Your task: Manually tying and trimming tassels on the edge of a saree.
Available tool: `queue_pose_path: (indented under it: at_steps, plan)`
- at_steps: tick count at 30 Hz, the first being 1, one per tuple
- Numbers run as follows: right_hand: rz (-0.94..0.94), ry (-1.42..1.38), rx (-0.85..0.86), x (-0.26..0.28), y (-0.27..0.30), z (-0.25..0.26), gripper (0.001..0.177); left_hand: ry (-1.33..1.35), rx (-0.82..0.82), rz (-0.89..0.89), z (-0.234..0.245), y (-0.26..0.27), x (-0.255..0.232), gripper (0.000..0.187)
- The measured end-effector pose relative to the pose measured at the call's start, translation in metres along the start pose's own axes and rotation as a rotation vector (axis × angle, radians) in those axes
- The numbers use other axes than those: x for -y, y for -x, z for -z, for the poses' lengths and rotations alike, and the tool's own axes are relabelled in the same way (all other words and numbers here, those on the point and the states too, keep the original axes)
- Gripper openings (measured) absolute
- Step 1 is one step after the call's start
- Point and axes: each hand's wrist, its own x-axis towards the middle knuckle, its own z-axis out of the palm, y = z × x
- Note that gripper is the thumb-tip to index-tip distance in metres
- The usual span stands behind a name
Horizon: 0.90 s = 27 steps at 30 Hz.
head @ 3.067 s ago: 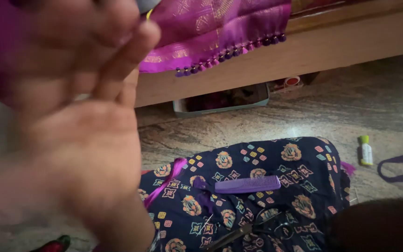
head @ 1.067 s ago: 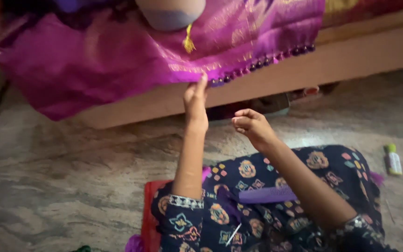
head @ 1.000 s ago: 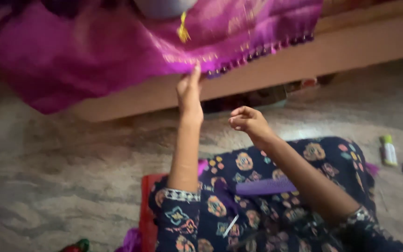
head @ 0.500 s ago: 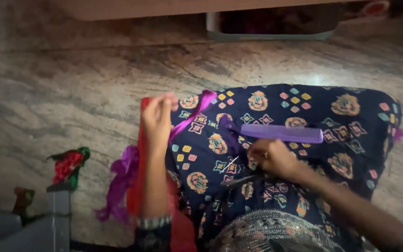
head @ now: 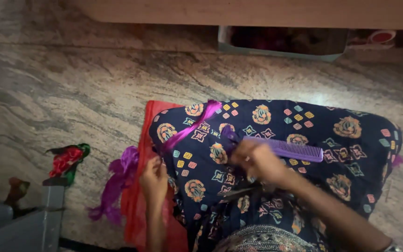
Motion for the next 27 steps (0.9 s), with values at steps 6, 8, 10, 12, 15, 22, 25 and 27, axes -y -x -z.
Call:
queue_pose_path:
  at_steps: [6,8,10,12,15,22,25,27]
  plan:
    - [-0.395,-0.327,-0.446,-0.025,-0.026,0.069,0.011,-0.015,-0.074,0.028,0.032,-0.018,-0.006,0.019]
    - [-0.440,-0.391,-0.519,-0.010,-0.034,0.085,0.010,-0.007,-0.104,0.080,0.043,-0.026,-0.021,0.019]
    - [-0.356,-0.243,-0.611,0.011,-0.043,0.093,0.010,0.132,-0.173,0.051,0.054,-0.036,-0.043,0.018]
    - [-0.216,-0.104,-0.596,0.016,-0.050,0.072,0.012,0.254,-0.242,-0.013,0.060,-0.046,-0.069,0.016]
    - [0.050,0.121,-0.495,0.030,-0.058,0.023,0.018,0.498,-0.338,-0.127,0.061,-0.061,-0.105,0.013]
    - [0.384,-0.018,-0.184,0.107,-0.058,-0.029,0.020,0.565,-0.247,-0.381,0.053,-0.062,-0.208,0.009]
    - [0.208,-0.117,-0.488,0.126,-0.070,0.020,0.019,0.287,-0.184,-0.605,0.057,-0.048,-0.264,0.011]
    - [0.111,-0.125,-0.616,0.129,-0.076,0.054,0.020,0.316,-0.082,-0.662,0.046,-0.044,-0.285,0.011]
